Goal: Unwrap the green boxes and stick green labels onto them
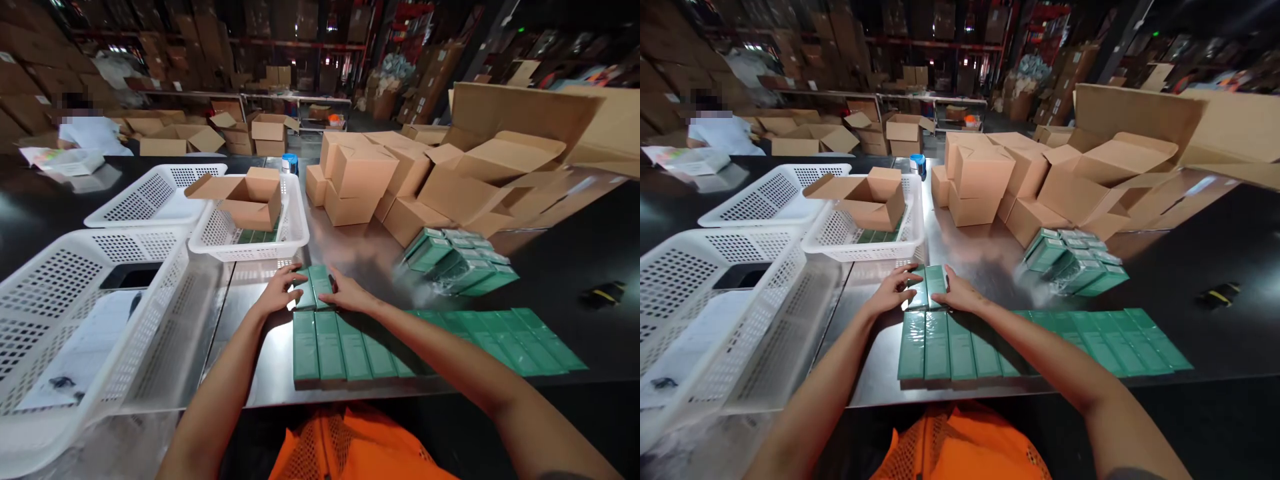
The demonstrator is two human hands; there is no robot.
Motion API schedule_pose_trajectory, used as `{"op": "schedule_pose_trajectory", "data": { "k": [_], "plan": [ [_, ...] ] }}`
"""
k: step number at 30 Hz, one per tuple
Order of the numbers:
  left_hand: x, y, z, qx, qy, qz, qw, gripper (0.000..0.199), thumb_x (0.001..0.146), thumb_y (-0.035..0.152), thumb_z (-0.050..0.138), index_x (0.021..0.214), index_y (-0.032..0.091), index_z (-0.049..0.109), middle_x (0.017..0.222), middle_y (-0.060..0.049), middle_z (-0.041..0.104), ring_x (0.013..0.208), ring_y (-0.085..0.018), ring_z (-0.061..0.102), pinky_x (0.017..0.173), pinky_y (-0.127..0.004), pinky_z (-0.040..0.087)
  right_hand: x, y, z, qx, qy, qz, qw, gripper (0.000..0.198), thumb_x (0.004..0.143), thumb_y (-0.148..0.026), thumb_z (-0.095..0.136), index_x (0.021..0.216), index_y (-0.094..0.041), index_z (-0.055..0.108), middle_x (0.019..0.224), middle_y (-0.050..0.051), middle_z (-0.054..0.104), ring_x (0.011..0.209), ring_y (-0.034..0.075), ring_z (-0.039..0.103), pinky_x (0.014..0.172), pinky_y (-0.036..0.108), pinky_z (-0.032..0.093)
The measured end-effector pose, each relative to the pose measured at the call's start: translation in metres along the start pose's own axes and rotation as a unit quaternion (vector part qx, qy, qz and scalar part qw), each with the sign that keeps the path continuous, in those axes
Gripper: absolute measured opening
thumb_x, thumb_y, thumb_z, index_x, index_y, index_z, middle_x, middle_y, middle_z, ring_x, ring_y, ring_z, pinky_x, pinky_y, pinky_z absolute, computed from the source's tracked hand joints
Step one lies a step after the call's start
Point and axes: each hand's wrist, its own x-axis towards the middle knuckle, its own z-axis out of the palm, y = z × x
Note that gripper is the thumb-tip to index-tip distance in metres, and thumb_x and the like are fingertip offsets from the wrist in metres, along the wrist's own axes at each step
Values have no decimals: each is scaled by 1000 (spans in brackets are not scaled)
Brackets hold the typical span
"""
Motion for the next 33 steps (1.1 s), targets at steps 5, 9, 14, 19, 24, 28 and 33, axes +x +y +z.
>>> {"op": "schedule_pose_trajectory", "data": {
  "k": [5,9,14,19,24,28,33],
  "plan": [
    [-4,4,8,-10,8,6,1000,53,71,18,69,124,23,67,144,-13,45,135,-32,48,94,-44,57,-9,-2,6,-41,-9,-9,999,114,81,-48,79,161,-9,8,94,9,73,88,27,67,76,32,49],
    [-5,5,13,-35,32,21,999,51,78,34,69,128,23,63,143,-14,44,141,-37,41,103,-52,50,-24,-1,-27,-102,47,-52,992,98,84,-48,75,159,-11,24,117,13,70,103,26,66,88,32,52],
    [-3,0,12,-96,71,-26,992,46,79,44,68,123,30,64,145,-12,49,123,-32,55,81,-42,54,-41,23,-134,-210,229,1,951,83,84,-14,68,158,-16,30,157,22,35,147,39,27,120,54,20],
    [-1,2,12,-118,88,-37,988,42,77,44,70,116,30,67,136,-12,56,109,-28,60,77,-38,52,-45,66,-196,-311,205,53,926,69,70,10,63,136,-11,60,154,22,43,150,38,22,119,56,10],
    [-2,4,12,-104,81,-32,991,41,77,43,69,114,25,69,131,-12,58,98,-24,62,76,-38,52,-32,71,-188,-276,200,61,938,33,79,7,57,102,-9,75,124,20,65,138,32,42,116,46,24],
    [-3,4,12,-96,81,-26,992,41,78,44,67,114,23,68,130,-13,59,102,-24,63,79,-38,53,-22,57,-180,-202,200,71,956,20,72,-1,70,89,-9,74,124,22,62,136,37,40,111,43,33],
    [-2,2,16,-78,97,-31,992,42,82,46,65,117,23,67,135,-13,56,107,-26,62,82,-40,55,-13,40,-136,-34,134,86,987,51,76,-34,82,118,-11,66,126,21,62,118,35,58,88,37,52]
  ]
}}
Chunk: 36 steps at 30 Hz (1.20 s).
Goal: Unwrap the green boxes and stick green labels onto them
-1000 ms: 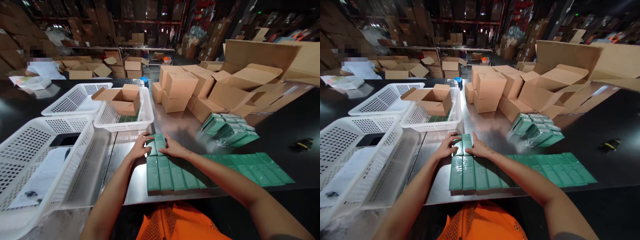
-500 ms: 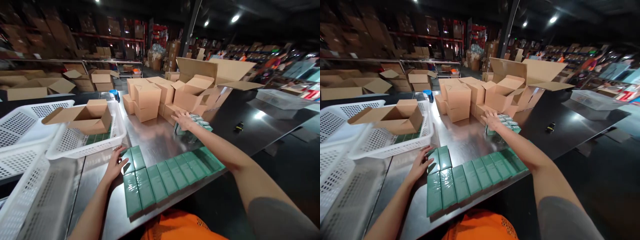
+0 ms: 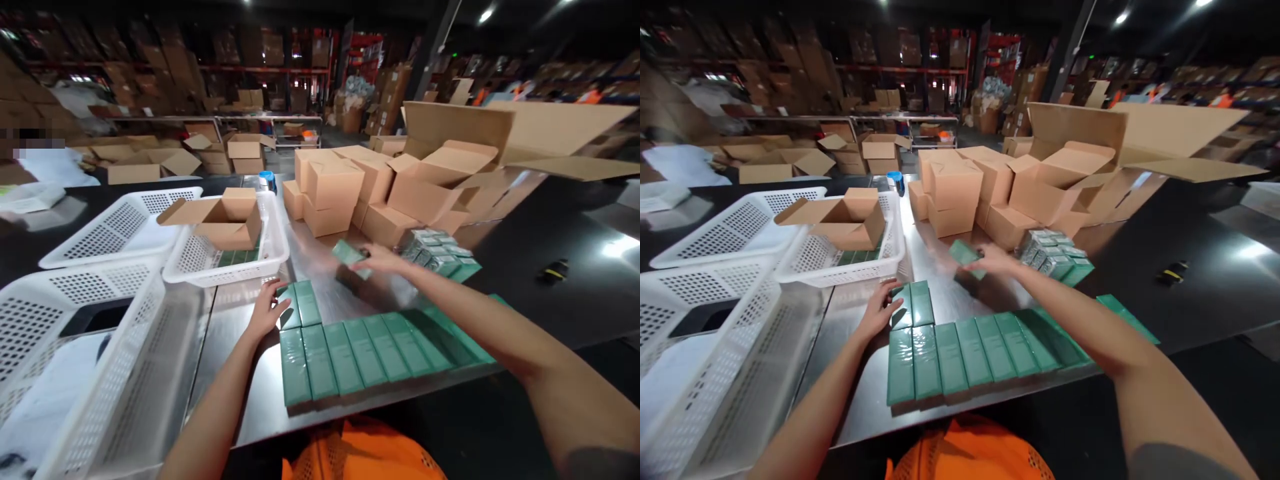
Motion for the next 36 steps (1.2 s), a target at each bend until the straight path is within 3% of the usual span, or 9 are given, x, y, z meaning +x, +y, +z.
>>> {"op": "schedule_pose_trajectory", "data": {
  "k": [3,6,12,15,18,21,25,32,36],
  "plan": [
    [-3,0,4,13,9,4,1000,42,87,46,60,123,25,63,135,-13,57,118,-28,59,92,-45,53,-12,-11,42,111,-93,28,989,44,92,-47,63,124,-17,61,114,14,69,92,24,69,69,30,57],
    [-7,2,10,30,13,14,999,45,90,47,57,129,24,60,137,-13,55,133,-30,50,111,-52,41,-22,-18,69,164,-145,52,974,36,92,-47,64,109,-16,64,105,14,72,81,22,70,60,26,55],
    [-10,1,20,58,19,20,998,53,91,53,55,133,21,57,145,-17,47,141,-34,42,119,-60,29,-31,-26,74,191,-219,76,954,33,87,-44,72,78,-15,60,70,8,68,61,20,66,50,25,48],
    [-10,0,22,63,20,20,998,56,92,55,51,134,19,56,145,-18,47,141,-34,42,119,-59,29,-30,-25,68,200,-194,76,957,26,92,-36,67,81,-15,58,74,6,67,62,15,64,50,20,45],
    [-10,0,22,66,21,20,997,56,93,55,49,135,18,56,145,-19,47,141,-34,42,120,-58,28,-30,-22,65,203,-158,78,963,24,94,-38,63,102,-15,58,98,10,70,71,14,66,52,19,46],
    [-11,-1,23,68,25,18,997,55,94,54,49,135,18,56,146,-19,47,141,-34,42,120,-59,28,-36,-23,71,176,-126,68,974,68,84,-58,71,132,-16,48,121,17,64,77,20,67,54,26,51],
    [-12,-1,22,71,25,19,997,54,94,53,50,135,19,55,149,-18,44,143,-34,41,120,-60,27,-46,-36,86,95,-51,3,994,102,62,-61,88,143,-17,45,116,17,66,94,31,66,70,33,52],
    [-14,0,20,74,18,24,997,53,94,54,50,137,23,55,152,-16,43,145,-33,39,121,-58,28,-37,-34,69,-42,48,-40,997,93,78,-41,76,155,-16,31,109,17,69,99,38,66,84,40,48],
    [-13,0,22,70,17,27,997,56,93,56,50,135,19,57,150,-19,44,144,-35,39,120,-60,27,-33,-7,62,-62,-9,3,998,90,80,-51,75,152,-14,35,109,19,70,72,30,69,70,38,52]
  ]
}}
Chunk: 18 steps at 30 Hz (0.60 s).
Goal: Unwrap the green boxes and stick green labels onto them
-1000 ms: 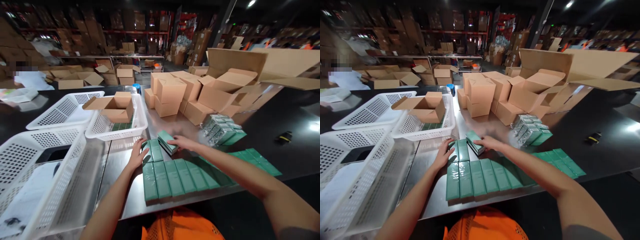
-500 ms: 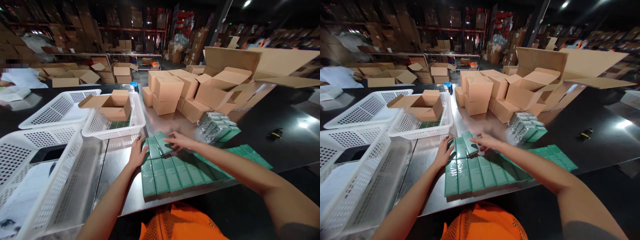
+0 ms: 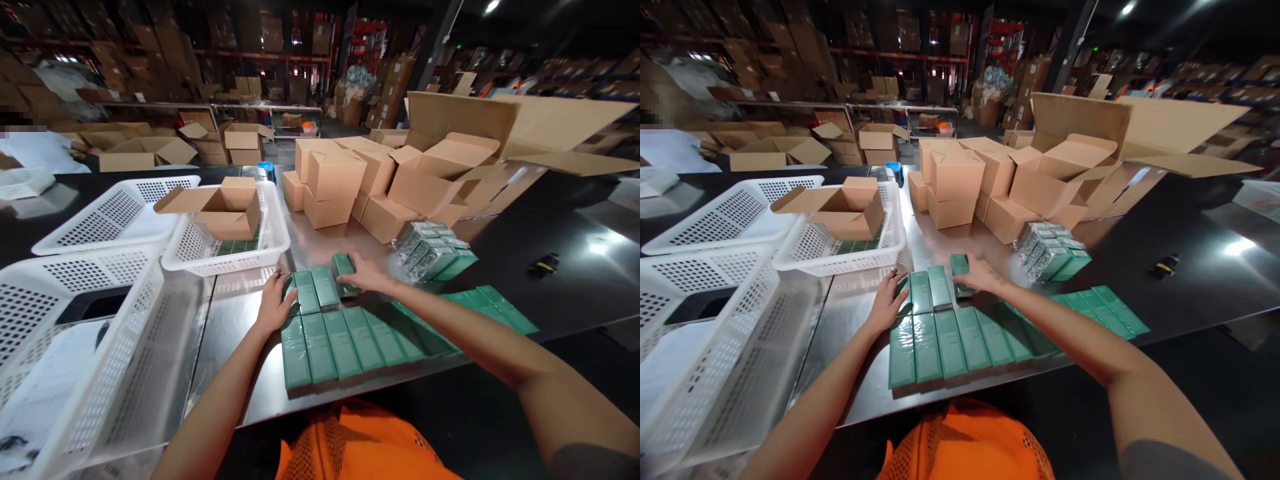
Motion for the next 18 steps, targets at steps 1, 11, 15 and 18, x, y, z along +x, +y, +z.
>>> {"op": "schedule_pose_trajectory", "data": {
  "k": [1,11,15,18],
  "plan": [
    [0,0,0,-1,0,-1,1000,58,93,57,50,135,18,57,150,-20,44,143,-35,39,120,-60,27,-1,4,2,3,-24,-4,1000,88,78,-55,77,148,-14,42,107,18,71,70,29,69,68,37,53],
    [0,1,-3,-11,-9,-9,1000,58,94,57,47,137,18,54,151,-19,41,145,-34,36,122,-59,24,27,-24,15,5,1,-173,985,55,90,-43,68,139,-19,58,149,12,51,143,28,41,119,36,31],
    [2,6,0,-2,-4,-2,1000,56,94,55,46,135,18,54,149,-20,43,144,-35,38,120,-61,27,30,-33,26,0,-38,-197,980,41,87,-46,65,118,-18,69,123,12,70,117,29,63,107,40,47],
    [-2,20,-2,33,13,6,999,55,93,53,49,133,17,56,146,-21,49,140,-34,44,116,-57,35,24,-34,29,-5,-35,-226,974,51,87,-54,54,118,-16,67,123,19,68,116,35,63,106,49,47]
  ]
}}
